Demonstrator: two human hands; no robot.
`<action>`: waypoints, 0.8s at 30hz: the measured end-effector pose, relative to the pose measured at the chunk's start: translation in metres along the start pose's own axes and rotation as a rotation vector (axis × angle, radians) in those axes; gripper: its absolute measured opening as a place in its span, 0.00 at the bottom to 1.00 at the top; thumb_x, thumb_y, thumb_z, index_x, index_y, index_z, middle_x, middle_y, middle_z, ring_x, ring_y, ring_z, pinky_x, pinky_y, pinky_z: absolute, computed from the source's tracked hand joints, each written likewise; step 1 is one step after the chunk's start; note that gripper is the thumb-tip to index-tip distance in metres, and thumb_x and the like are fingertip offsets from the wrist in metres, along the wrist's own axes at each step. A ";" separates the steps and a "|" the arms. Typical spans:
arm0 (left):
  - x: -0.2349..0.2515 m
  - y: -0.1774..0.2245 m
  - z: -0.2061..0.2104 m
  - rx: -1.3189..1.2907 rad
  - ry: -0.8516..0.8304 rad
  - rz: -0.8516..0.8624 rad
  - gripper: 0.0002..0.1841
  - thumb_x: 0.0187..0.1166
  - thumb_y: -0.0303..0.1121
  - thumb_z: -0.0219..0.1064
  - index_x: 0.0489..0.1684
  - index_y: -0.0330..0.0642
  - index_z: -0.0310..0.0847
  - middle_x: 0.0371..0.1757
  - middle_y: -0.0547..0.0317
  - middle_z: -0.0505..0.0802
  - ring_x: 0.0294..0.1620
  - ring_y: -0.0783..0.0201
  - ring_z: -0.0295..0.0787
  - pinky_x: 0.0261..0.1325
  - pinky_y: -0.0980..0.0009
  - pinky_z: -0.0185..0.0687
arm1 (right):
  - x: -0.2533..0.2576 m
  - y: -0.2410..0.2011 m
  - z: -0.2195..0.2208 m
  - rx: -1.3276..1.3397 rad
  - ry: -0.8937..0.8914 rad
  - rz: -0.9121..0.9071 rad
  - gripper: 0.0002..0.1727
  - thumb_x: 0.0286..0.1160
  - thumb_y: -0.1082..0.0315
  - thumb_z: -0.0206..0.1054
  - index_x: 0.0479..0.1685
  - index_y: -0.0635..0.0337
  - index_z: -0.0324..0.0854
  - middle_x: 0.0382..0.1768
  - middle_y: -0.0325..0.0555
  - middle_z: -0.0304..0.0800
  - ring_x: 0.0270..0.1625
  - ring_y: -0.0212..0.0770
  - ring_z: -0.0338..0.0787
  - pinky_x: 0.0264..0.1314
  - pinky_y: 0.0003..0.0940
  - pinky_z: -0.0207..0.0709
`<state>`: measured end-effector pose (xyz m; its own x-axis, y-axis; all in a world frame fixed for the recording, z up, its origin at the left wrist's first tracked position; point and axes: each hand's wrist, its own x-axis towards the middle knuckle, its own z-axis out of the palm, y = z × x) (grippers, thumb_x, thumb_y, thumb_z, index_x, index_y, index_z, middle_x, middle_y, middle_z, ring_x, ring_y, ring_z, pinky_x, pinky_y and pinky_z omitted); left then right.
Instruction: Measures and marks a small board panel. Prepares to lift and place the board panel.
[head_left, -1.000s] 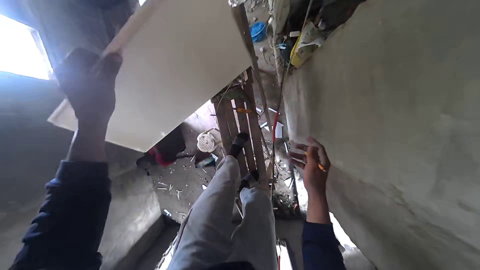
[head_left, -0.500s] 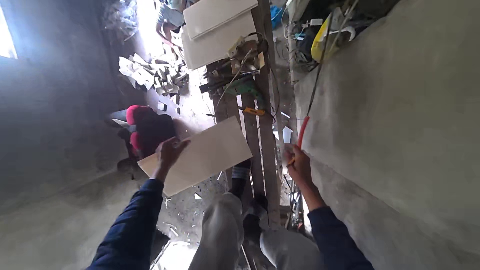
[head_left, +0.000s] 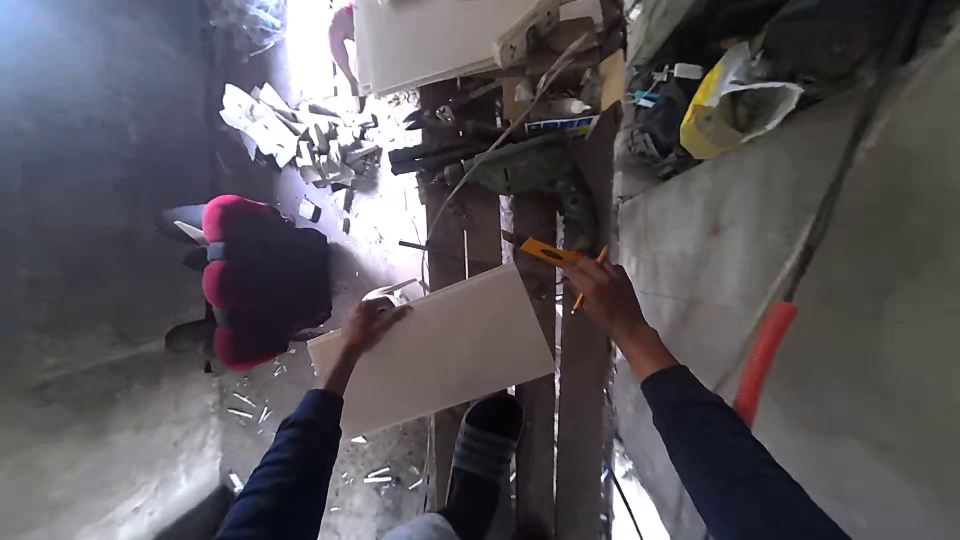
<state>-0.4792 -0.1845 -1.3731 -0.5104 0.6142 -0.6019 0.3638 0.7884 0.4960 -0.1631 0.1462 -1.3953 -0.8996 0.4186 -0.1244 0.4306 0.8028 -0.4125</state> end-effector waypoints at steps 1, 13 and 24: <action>0.000 -0.003 0.002 -0.013 0.000 0.004 0.26 0.77 0.59 0.68 0.37 0.40 0.90 0.34 0.52 0.91 0.39 0.56 0.88 0.50 0.46 0.81 | 0.002 0.001 0.003 0.008 0.025 -0.016 0.12 0.78 0.74 0.68 0.57 0.60 0.89 0.57 0.57 0.90 0.54 0.63 0.90 0.53 0.63 0.80; -0.007 -0.019 0.010 0.029 -0.010 -0.087 0.32 0.76 0.67 0.63 0.37 0.42 0.88 0.34 0.50 0.89 0.39 0.50 0.87 0.48 0.39 0.78 | 0.009 -0.056 -0.010 0.208 0.206 0.129 0.17 0.88 0.60 0.61 0.59 0.62 0.86 0.52 0.57 0.91 0.48 0.57 0.93 0.49 0.57 0.87; -0.042 -0.036 0.044 -0.018 0.110 -0.129 0.29 0.82 0.60 0.61 0.39 0.38 0.88 0.37 0.46 0.90 0.44 0.48 0.88 0.55 0.41 0.79 | -0.095 -0.147 0.088 0.326 0.382 0.334 0.22 0.83 0.59 0.65 0.70 0.63 0.84 0.49 0.57 0.92 0.50 0.53 0.93 0.54 0.44 0.88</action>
<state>-0.4358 -0.2370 -1.3930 -0.6343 0.4996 -0.5900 0.2765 0.8593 0.4304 -0.1476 -0.0487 -1.4024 -0.6039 0.7970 0.0131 0.5863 0.4552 -0.6701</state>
